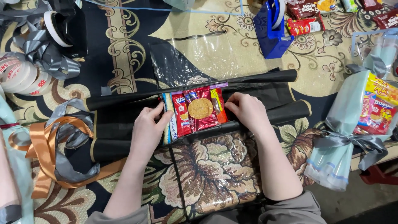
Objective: Wrapping snacks in black paper and clear plastic to create a gift bouquet
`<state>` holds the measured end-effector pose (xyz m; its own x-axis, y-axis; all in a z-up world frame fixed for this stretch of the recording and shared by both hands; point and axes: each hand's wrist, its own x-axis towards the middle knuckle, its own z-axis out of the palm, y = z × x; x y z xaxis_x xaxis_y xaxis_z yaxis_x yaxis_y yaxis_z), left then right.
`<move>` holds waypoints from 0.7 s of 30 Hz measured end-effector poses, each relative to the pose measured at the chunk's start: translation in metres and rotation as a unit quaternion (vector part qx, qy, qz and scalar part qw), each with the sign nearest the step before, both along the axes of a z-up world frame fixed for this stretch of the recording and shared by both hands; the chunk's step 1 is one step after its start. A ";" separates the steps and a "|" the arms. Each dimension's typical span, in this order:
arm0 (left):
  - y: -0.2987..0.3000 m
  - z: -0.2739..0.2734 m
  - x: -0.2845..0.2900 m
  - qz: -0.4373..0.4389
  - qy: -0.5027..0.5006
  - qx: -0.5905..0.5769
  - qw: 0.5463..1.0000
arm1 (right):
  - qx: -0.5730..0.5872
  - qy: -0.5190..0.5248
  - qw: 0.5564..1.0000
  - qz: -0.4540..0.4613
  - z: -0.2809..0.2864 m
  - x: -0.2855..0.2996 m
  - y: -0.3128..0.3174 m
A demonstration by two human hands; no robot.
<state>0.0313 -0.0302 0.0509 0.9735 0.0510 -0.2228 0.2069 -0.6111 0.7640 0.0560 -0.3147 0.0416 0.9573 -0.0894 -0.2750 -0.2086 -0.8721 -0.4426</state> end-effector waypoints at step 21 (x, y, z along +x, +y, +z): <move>0.002 -0.005 0.002 -0.002 -0.008 0.006 1.000 | 0.081 -0.019 0.996 -0.014 0.002 -0.007 0.009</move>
<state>0.0335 -0.0278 0.0456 0.9770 0.0505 -0.2074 0.1933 -0.6213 0.7594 0.0494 -0.3052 0.0440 0.9652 -0.0728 -0.2512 -0.2113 -0.7830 -0.5850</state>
